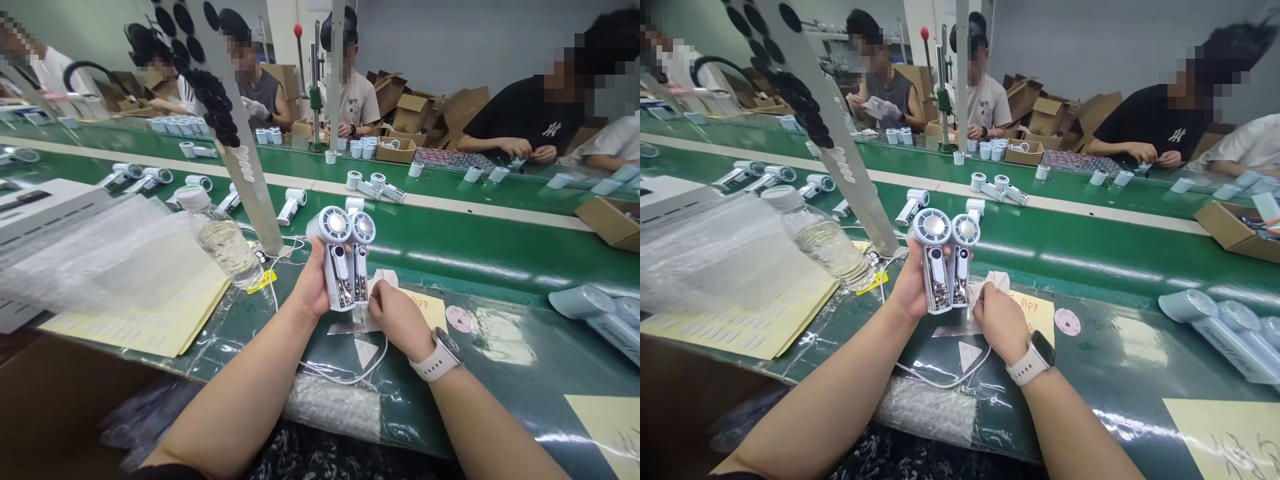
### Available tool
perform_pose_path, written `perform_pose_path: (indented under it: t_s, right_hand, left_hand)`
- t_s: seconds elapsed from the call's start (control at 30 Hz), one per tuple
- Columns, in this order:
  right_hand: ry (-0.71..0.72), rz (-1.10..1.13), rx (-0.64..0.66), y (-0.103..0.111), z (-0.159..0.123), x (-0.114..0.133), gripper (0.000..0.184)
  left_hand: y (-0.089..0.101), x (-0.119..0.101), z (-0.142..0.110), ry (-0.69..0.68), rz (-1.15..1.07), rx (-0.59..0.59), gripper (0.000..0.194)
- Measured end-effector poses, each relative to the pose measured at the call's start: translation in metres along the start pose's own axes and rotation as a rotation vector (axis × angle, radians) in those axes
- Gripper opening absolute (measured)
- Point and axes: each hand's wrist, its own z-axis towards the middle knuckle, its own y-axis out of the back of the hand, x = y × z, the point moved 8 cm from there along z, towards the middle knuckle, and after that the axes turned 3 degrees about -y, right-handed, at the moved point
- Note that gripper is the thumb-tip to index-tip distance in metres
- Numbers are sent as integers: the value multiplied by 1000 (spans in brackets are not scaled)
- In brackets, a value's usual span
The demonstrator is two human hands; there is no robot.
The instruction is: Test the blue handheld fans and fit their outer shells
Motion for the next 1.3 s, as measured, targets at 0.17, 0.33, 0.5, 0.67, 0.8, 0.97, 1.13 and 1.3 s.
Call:
perform_pose_path:
  t_s: [0.17, 0.33, 0.5, 0.67, 0.8, 0.97, 1.13, 1.3]
  right_hand:
    - [54, 507, 251, -6, -15, 10, 17]
    - [-22, 938, 426, -17, -25, 24, 24]
    - [-15, 1071, 257, -19, -32, 35, 32]
    - [-116, 1239, 296, -38, -40, 37, 46]
    - [-61, 1188, 294, -35, -40, 39, 46]
    - [198, 964, 109, -8, -39, 45, 42]
    - [113, 930, 38, -7, -36, 35, 43]
    - [-38, 1113, 107, -19, -36, 30, 49]
  left_hand:
    - [-3, -15, -1, -111, 7, -18, 70]
    - [5, -22, -1, -206, 53, -89, 71]
    - [-2, -21, -2, -212, 57, -60, 71]
    - [-2, -24, -5, -309, 110, -99, 72]
    - [-1, -18, -5, -286, 79, -107, 73]
    - [1, -17, -4, -238, -69, -136, 71]
    - [-2, -19, -6, -220, -104, -113, 70]
    - [-11, -24, -10, -258, 14, -22, 69]
